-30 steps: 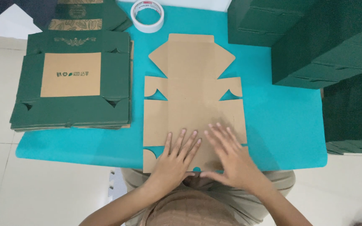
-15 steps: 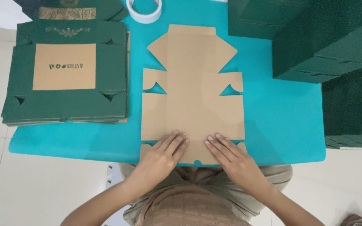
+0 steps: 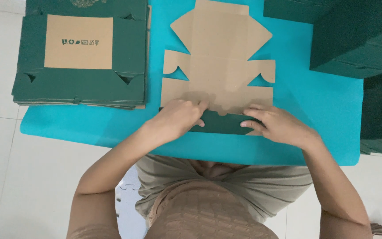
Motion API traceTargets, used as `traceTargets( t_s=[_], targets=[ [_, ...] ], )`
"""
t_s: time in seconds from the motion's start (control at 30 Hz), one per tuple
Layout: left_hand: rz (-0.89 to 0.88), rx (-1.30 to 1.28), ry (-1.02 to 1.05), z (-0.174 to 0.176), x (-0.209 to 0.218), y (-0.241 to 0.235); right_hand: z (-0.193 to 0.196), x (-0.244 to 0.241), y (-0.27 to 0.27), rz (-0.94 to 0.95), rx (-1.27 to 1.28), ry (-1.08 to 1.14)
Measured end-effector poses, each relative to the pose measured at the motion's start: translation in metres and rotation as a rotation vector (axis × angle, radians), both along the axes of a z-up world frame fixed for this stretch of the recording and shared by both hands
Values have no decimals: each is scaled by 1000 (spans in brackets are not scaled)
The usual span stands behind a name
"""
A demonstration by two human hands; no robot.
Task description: Assembling a small decorative cardboard box by folding along pre-scored lines and tucking in the tabs.
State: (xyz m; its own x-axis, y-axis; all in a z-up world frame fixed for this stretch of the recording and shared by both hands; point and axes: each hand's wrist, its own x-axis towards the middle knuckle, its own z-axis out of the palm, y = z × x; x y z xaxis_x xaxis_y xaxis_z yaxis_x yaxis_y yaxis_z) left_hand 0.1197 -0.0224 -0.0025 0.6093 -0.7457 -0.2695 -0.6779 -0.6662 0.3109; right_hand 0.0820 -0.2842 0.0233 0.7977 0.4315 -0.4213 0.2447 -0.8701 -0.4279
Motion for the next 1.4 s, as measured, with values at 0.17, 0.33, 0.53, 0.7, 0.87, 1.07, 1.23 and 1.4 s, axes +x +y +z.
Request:
traceTargets(
  t_s=[0.17,0.33,0.53,0.7,0.87,1.07,1.23,1.4],
  targets=[
    [81,-140,-49,-43,4,-4,-14,13,-3,26,-14,-94],
    [129,-132,-44,-51,2,-6,-18,7,3,47,-82,-232],
    [168,-199,-243,-42,-16,-4,-40,-13,-5,17,-76,-461],
    [104,-478,-200,-43,-50,6,-51,-40,-2,9,274,-625],
    [63,-516,-237,-39,-73,23,-64,-67,-7,-9,121,-545],
    [27,-394,-322,-44,-82,23,-69,-76,15,70,-63,-702],
    [32,-352,-420,-54,-87,18,-68,-82,35,82,-38,-737],
    [32,-398,-486,-59,-82,24,-74,-86,24,74,-91,-787]
  ],
)
